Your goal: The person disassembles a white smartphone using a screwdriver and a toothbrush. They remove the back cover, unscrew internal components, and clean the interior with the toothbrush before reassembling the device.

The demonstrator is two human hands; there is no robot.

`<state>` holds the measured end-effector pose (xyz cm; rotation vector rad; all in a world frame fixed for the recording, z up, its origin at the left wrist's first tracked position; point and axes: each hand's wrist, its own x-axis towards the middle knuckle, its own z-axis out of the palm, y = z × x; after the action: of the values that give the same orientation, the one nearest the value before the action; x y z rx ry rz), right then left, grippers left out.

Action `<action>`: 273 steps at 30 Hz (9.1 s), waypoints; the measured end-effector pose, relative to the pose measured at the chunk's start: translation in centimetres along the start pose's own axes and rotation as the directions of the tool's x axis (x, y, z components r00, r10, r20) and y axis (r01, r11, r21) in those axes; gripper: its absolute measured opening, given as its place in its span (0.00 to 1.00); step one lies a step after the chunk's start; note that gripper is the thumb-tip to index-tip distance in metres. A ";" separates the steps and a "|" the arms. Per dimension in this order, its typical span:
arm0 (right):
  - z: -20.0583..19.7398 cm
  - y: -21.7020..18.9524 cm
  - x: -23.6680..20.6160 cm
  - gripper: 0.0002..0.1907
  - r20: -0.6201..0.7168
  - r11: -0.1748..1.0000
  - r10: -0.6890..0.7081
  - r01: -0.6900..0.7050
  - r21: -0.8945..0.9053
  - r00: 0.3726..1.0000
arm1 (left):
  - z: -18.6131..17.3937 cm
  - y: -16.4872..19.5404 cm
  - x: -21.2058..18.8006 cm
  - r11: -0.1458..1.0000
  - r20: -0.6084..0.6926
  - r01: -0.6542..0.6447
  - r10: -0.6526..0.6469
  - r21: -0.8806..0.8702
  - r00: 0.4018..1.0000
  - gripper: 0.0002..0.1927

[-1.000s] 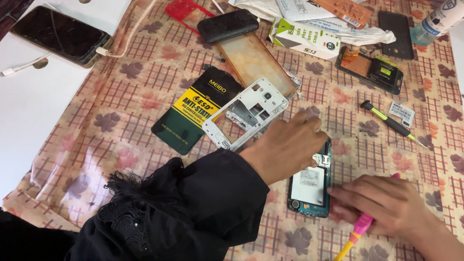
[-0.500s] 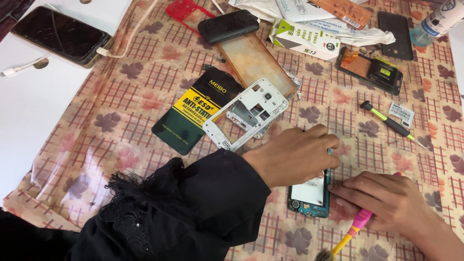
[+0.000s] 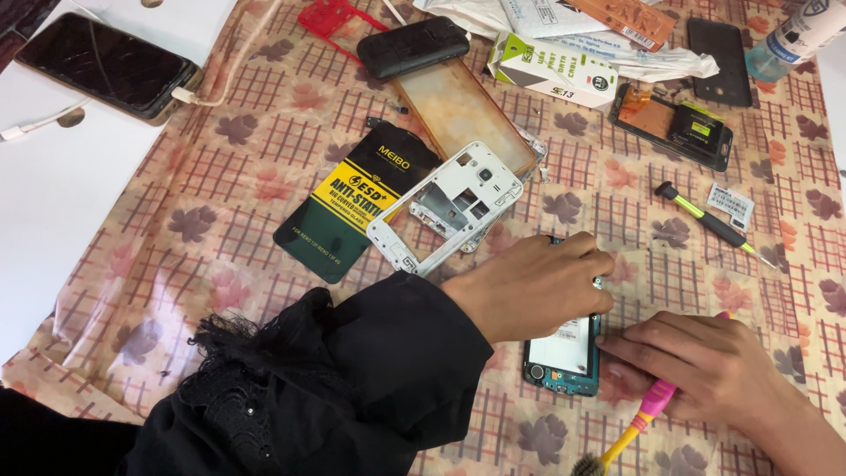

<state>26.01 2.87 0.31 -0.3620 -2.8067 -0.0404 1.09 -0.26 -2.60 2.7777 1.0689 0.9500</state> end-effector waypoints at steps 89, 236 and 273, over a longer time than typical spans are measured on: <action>0.2 6.3 -2.2 0.07 -0.212 0.832 0.555 -0.537 0.140 0.804 | -0.3 0.8 0.2 0.777 -0.023 0.533 -0.559 0.336 0.829 0.30; 7.2 2.3 2.2 0.10 0.195 0.000 0.721 -0.282 0.960 0.665 | 3.6 -1.9 -0.4 0.351 -0.158 0.166 -0.730 -0.921 0.665 0.25; 7.3 2.8 1.5 0.13 0.158 0.161 0.709 -0.377 0.912 0.687 | 2.2 -1.7 -2.2 0.482 0.124 0.663 -0.749 -0.573 0.651 0.13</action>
<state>23.19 6.45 -6.24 -0.9512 -1.7388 1.4339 0.00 0.14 -5.94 1.5300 1.4565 1.0839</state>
